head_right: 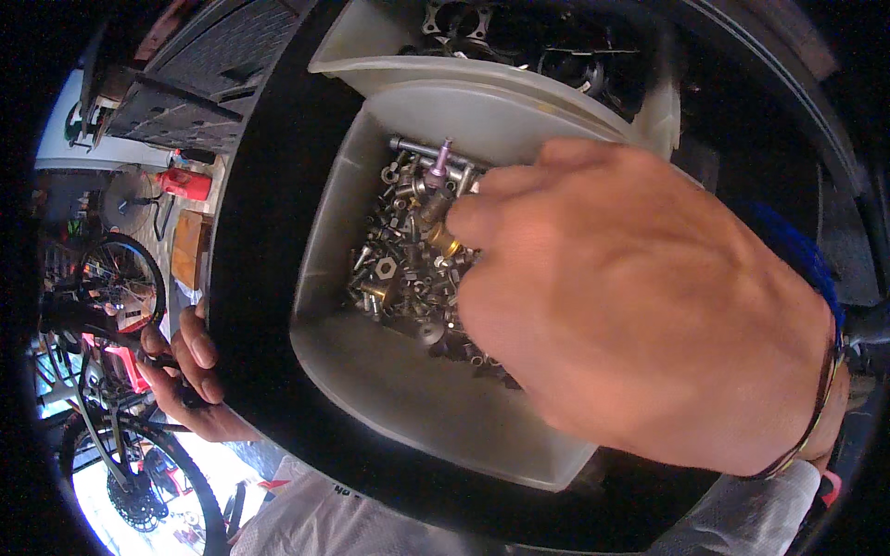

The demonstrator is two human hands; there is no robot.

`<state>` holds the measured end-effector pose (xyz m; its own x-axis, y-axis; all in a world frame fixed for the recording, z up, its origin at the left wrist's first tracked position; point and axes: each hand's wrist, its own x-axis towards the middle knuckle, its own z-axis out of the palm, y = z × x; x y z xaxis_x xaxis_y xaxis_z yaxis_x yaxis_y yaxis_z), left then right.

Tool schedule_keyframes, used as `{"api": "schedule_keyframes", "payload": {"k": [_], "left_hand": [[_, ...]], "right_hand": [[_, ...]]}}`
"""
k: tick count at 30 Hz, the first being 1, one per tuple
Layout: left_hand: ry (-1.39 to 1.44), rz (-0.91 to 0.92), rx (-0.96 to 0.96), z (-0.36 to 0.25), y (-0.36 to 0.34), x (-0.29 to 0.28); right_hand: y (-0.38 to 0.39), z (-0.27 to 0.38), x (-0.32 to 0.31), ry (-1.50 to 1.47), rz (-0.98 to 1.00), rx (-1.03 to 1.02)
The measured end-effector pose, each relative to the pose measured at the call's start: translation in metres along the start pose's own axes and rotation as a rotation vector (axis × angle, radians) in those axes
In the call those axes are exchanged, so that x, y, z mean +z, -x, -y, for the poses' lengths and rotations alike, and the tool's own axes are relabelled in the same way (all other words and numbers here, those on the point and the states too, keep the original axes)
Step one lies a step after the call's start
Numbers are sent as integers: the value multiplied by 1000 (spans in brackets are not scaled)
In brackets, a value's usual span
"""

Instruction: The person handles a bicycle seat and searches through drawers and trays for small parts and tools in a workshop. They open and close multiple drawers, sift through hardware, and briefly handle a bicycle frame and seat.

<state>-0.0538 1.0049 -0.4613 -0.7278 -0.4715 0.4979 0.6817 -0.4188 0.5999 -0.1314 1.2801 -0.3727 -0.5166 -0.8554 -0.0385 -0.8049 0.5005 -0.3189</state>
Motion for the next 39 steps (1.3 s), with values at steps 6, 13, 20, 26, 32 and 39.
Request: {"api": "schedule_keyframes", "payload": {"k": [6, 13, 20, 26, 32, 39], "left_hand": [[16, -50, 11, 4, 4, 6], [40, -55, 33, 7, 4, 10], [9, -66, 42, 9, 3, 13], [42, -153, 64, 9, 5, 23], [17, -221, 31, 10, 1, 25], [-66, -243, 58, 10, -2, 23]], "right_hand": [[5, -3, -4, -34, 63, 57], [3, -3, -2, -72, 16, 37], [-7, -4, -2, -78, -17, 74], [-15, -2, 3, -19, -97, -29], [-35, 6, 27, -87, 85, -180], [-9, 20, 21, -28, 152, -103]]}}
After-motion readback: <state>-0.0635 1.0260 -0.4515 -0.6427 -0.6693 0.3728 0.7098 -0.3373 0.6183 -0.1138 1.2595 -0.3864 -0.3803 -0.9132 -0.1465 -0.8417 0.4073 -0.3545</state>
